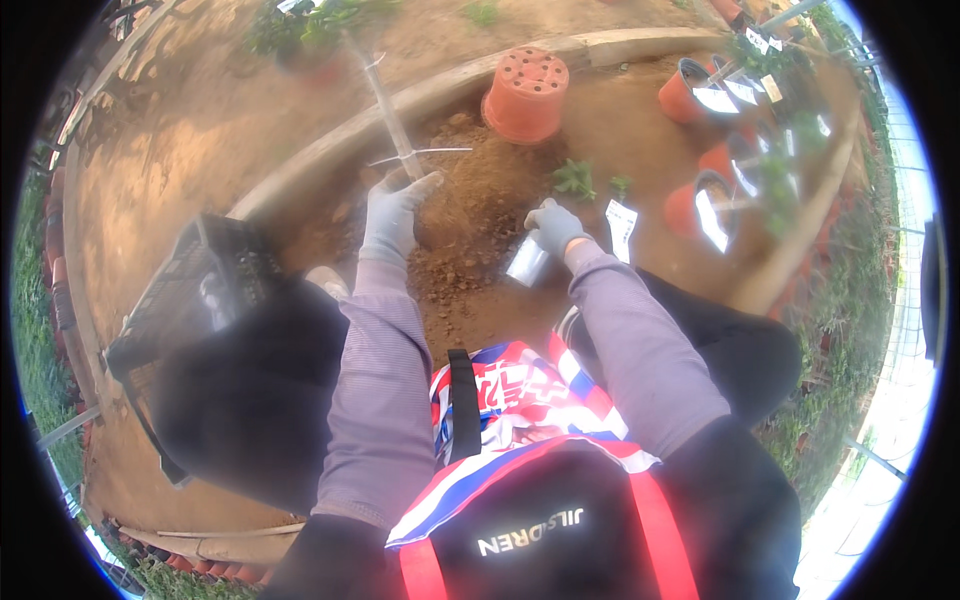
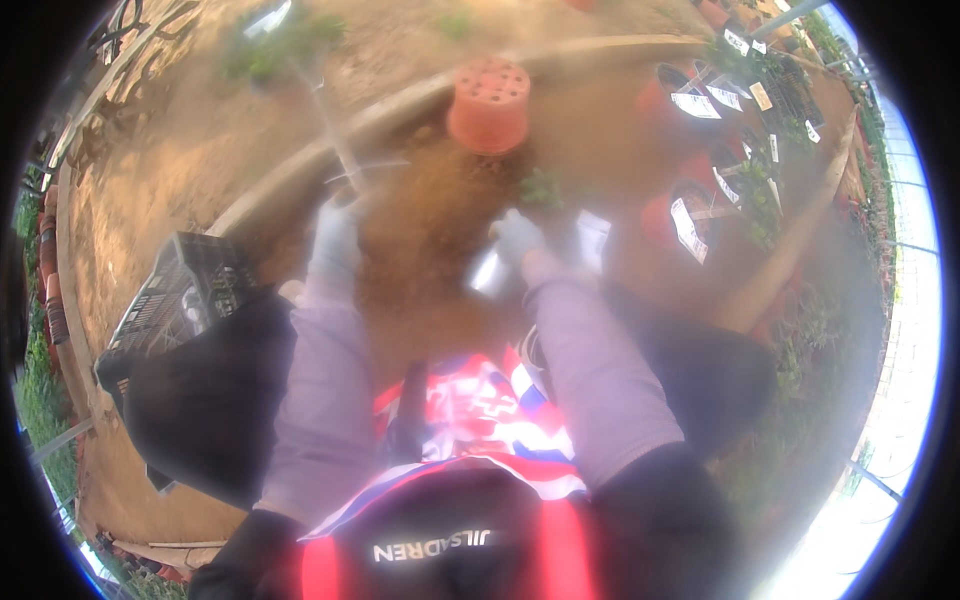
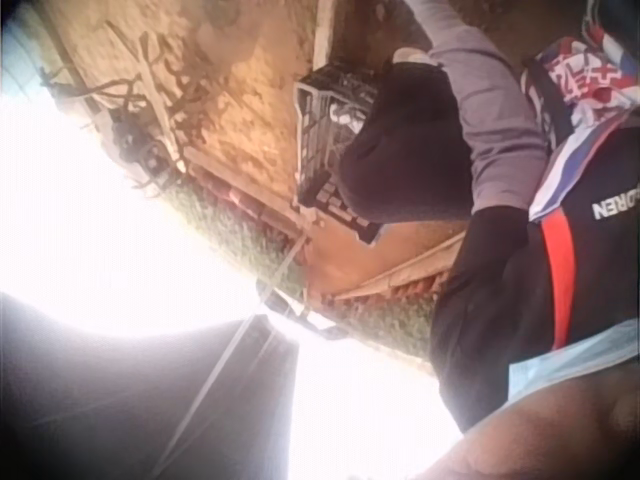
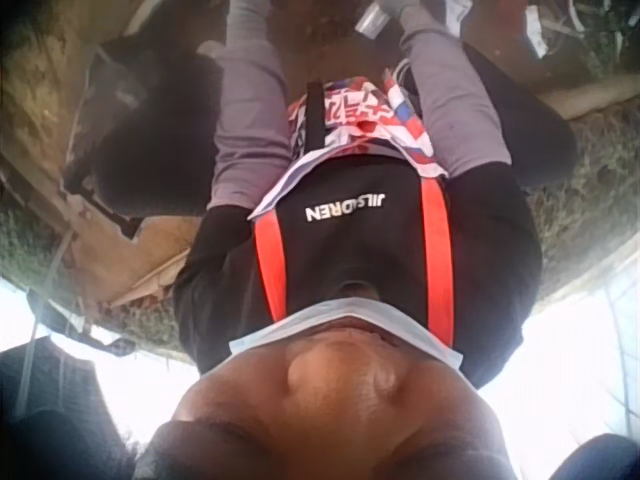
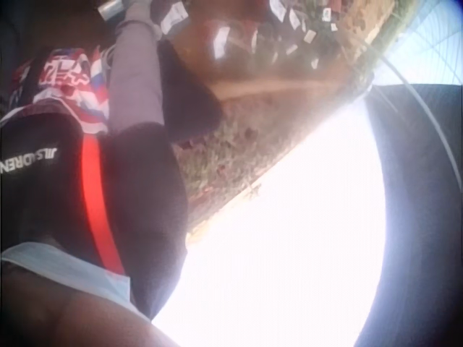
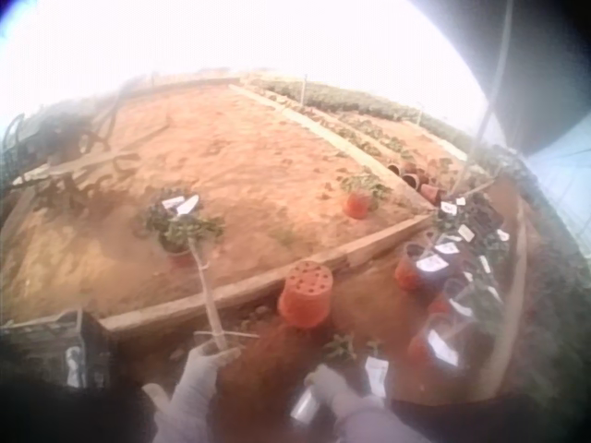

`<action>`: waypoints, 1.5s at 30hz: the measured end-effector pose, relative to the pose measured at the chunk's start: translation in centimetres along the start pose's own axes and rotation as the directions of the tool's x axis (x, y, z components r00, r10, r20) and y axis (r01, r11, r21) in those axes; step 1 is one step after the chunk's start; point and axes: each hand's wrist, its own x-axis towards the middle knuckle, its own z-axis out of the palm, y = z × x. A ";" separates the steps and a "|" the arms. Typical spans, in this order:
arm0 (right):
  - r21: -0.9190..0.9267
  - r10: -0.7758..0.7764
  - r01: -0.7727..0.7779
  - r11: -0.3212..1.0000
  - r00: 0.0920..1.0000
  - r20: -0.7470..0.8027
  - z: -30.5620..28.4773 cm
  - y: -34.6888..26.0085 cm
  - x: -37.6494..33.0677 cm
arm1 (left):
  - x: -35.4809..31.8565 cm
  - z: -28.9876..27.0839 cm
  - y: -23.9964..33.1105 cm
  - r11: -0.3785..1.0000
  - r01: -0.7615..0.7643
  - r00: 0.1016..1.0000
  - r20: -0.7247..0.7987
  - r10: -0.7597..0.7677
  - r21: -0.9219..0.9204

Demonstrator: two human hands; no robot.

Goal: The person removes small plants from pots, wraps their root balls in clear plastic using a roll of cling film, and places the wrapped plants into a black crate. The person repeats this process for several plants in a greenhouse setting.

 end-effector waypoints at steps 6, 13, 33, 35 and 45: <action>-0.136 -0.070 0.104 0.985 0.970 0.234 -1.5 -1.0 1.4 | -0.4 0.8 0.1 0.998 -0.014 1.000 -0.024 0.016 0.055; -0.247 -0.116 0.190 0.950 0.951 0.286 0.0 -2.2 2.2 | -0.1 1.3 -0.6 0.998 0.020 1.000 0.001 -0.020 0.067; -0.154 -0.327 0.386 0.910 0.893 0.309 -1.3 -3.2 0.3 | 0.5 1.9 -2.7 0.987 0.077 0.993 -0.100 -0.063 0.144; -0.199 -0.314 0.388 0.900 0.892 0.324 -0.9 -3.0 0.5 | 0.5 1.9 -2.7 0.985 0.079 0.993 -0.097 -0.064 0.153; 0.249 -0.144 0.037 0.968 0.894 0.424 -2.6 -1.1 0.4 | 0.6 1.7 -3.3 0.993 0.059 0.994 -0.099 -0.049 0.102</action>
